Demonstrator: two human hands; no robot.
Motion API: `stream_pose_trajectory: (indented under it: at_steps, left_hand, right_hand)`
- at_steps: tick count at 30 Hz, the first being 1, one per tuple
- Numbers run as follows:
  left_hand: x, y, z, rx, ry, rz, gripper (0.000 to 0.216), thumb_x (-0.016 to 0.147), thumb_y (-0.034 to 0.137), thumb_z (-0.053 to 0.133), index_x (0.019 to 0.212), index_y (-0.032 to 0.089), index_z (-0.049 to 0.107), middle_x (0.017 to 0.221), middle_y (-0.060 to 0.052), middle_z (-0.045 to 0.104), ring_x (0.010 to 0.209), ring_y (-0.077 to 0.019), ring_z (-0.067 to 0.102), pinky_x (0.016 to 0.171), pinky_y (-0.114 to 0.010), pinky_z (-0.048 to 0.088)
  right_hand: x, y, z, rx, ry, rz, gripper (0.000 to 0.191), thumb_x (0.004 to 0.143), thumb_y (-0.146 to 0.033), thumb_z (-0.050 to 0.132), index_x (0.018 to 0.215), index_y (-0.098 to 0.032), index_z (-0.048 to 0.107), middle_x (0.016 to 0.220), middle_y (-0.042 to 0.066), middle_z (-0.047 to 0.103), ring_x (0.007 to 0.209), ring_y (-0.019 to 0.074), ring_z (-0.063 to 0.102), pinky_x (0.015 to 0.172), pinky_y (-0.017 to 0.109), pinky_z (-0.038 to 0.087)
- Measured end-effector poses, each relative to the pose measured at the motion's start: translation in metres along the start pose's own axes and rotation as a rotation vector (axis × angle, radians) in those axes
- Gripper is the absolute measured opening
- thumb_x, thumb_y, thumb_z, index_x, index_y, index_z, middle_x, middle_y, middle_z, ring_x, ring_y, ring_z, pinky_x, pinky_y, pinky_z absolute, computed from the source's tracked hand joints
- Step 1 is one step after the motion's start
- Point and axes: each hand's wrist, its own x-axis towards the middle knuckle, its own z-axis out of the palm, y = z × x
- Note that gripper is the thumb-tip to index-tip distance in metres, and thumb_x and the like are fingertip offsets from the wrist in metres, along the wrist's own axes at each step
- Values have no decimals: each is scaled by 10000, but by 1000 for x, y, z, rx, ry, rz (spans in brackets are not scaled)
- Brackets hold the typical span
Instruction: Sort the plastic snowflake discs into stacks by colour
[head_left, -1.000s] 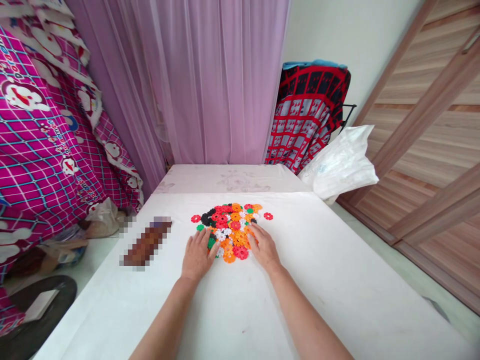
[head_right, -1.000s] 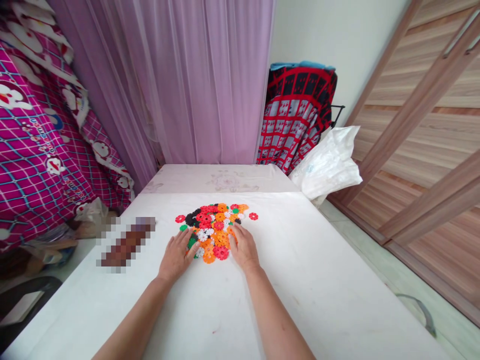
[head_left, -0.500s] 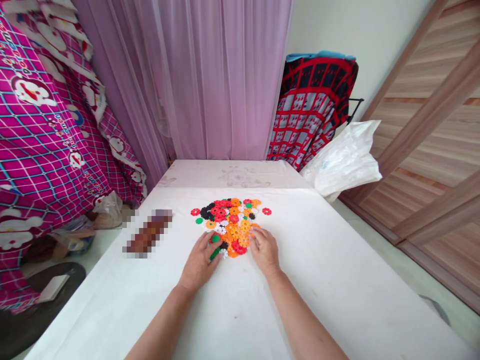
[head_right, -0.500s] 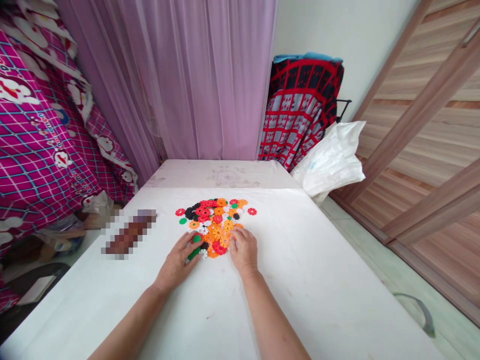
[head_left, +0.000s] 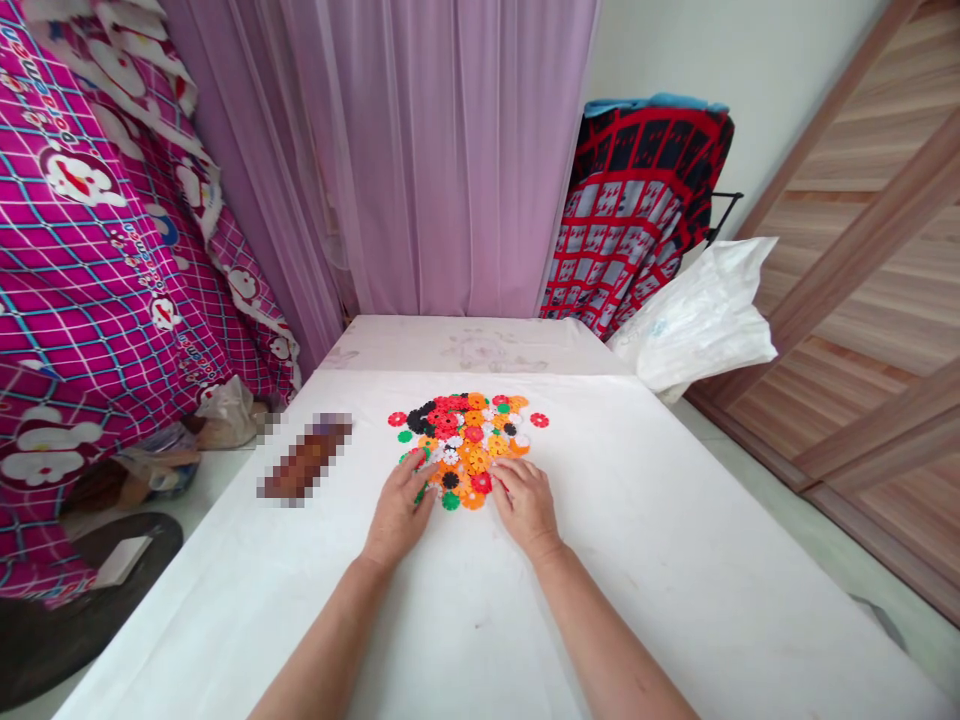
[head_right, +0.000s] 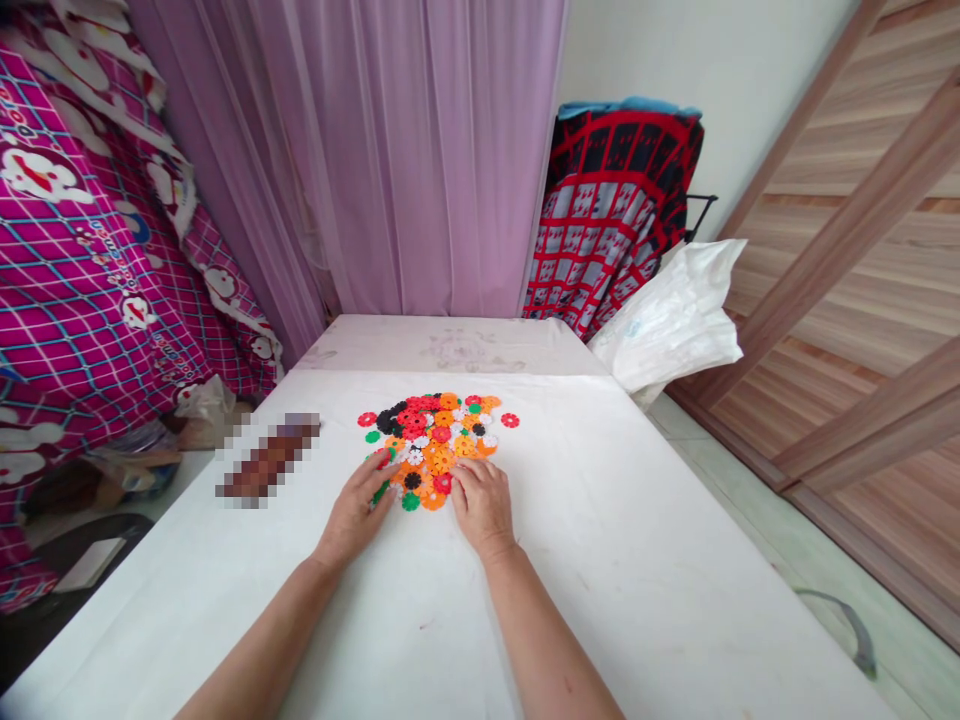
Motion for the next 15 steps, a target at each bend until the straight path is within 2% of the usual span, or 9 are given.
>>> stream_pose_trajectory:
  at_steps: [3, 9, 15]
  left_hand:
    - [1, -5, -2, -66, 86, -127, 352, 897, 279, 447, 1183, 234, 645, 1302, -97, 602, 1211, -227, 560, 1041, -444, 458]
    - [1, -6, -8, -173, 97, -256, 341, 889, 286, 431, 1138, 238, 658, 1265, -69, 640, 1165, -205, 596, 1038, -420, 461]
    - [7, -14, -14, -344, 188, -459, 352, 873, 388, 451, 1096, 214, 660, 1198, -72, 678, 1138, -210, 614, 1039, -411, 449]
  right_hand:
    - [0, 0, -1, 35, -34, -1, 245, 890, -207, 484, 947, -241, 720, 1026, 43, 710, 969, 192, 593, 870, 345, 434]
    - [4, -1, -2, 48, -25, 86, 229, 895, -233, 475, 910, -226, 703, 992, 57, 707, 931, 197, 600, 849, 338, 443]
    - [19, -1, 11, 23, -50, 77, 181, 819, -236, 558, 972, -217, 652, 1116, 64, 678, 1078, 232, 546, 914, 375, 402]
